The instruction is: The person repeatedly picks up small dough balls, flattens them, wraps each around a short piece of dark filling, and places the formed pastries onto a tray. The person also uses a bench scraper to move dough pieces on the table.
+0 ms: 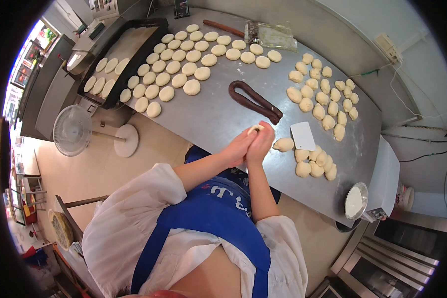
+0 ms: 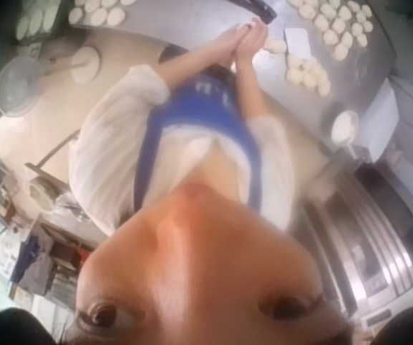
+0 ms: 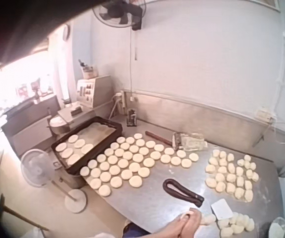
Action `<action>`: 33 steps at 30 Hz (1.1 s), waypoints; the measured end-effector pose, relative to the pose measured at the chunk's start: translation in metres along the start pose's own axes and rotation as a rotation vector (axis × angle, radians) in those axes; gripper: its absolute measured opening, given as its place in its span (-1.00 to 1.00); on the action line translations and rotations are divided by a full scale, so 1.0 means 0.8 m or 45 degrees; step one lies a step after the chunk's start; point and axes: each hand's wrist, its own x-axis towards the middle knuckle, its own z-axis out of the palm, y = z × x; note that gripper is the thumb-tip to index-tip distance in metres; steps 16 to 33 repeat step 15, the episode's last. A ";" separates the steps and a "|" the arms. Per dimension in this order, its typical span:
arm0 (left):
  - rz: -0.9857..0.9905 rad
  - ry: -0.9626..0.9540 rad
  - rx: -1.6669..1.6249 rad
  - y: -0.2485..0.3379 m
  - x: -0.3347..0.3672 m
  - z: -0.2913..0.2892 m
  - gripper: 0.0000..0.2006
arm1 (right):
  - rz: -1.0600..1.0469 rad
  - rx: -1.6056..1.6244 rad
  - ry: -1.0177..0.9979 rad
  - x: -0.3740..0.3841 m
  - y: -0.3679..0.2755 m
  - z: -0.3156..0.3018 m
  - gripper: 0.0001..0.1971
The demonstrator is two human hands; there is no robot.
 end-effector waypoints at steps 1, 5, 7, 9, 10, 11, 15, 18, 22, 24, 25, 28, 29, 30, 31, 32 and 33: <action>0.026 0.093 -0.004 0.002 -0.001 -0.001 -0.60 | -0.143 -0.101 -0.108 -0.006 -0.017 -0.003 -0.64; -0.040 -0.110 -0.019 0.007 0.000 -0.032 -0.65 | 0.262 0.305 -0.452 0.008 0.000 -0.031 -0.65; -0.056 0.071 -0.033 0.007 -0.013 -0.006 -0.65 | 0.033 0.012 -0.466 -0.001 -0.003 -0.021 -0.65; -0.070 0.101 -0.074 -0.002 -0.011 -0.009 -0.63 | -0.212 -0.230 -0.446 -0.002 0.001 -0.017 -0.63; -0.059 0.009 -0.097 -0.004 -0.009 -0.013 -0.62 | -0.213 -0.259 -0.448 0.000 0.001 -0.020 -0.63; -0.051 -0.075 -0.123 -0.003 -0.013 -0.014 -0.61 | -0.207 -0.287 -0.456 0.000 0.003 -0.023 -0.63; -0.055 0.184 -0.038 0.006 -0.015 0.004 -0.18 | -0.518 -0.262 -0.389 -0.012 -0.004 -0.017 -0.67; -0.055 0.184 -0.038 0.006 -0.015 0.004 -0.18 | -0.518 -0.262 -0.389 -0.012 -0.004 -0.017 -0.67; -0.055 0.184 -0.038 0.006 -0.015 0.004 -0.18 | -0.518 -0.262 -0.389 -0.012 -0.004 -0.017 -0.67; -0.055 0.184 -0.038 0.006 -0.015 0.004 -0.18 | -0.518 -0.262 -0.389 -0.012 -0.004 -0.017 -0.67; -0.055 0.184 -0.038 0.006 -0.015 0.004 -0.18 | -0.518 -0.262 -0.389 -0.012 -0.004 -0.017 -0.67; -0.055 0.184 -0.038 0.006 -0.015 0.004 -0.18 | -0.518 -0.262 -0.389 -0.012 -0.004 -0.017 -0.67; -0.055 0.184 -0.038 0.006 -0.015 0.004 -0.18 | -0.518 -0.262 -0.389 -0.012 -0.004 -0.017 -0.67; -0.055 0.184 -0.038 0.006 -0.015 0.004 -0.18 | -0.518 -0.262 -0.389 -0.012 -0.004 -0.017 -0.67; -0.055 0.184 -0.038 0.006 -0.015 0.004 -0.18 | -0.518 -0.262 -0.389 -0.012 -0.004 -0.017 -0.67; -0.055 0.184 -0.038 0.006 -0.015 0.004 -0.18 | -0.518 -0.262 -0.389 -0.012 -0.004 -0.017 -0.67; -0.055 0.184 -0.038 0.006 -0.015 0.004 -0.18 | -0.518 -0.262 -0.389 -0.012 -0.004 -0.017 -0.67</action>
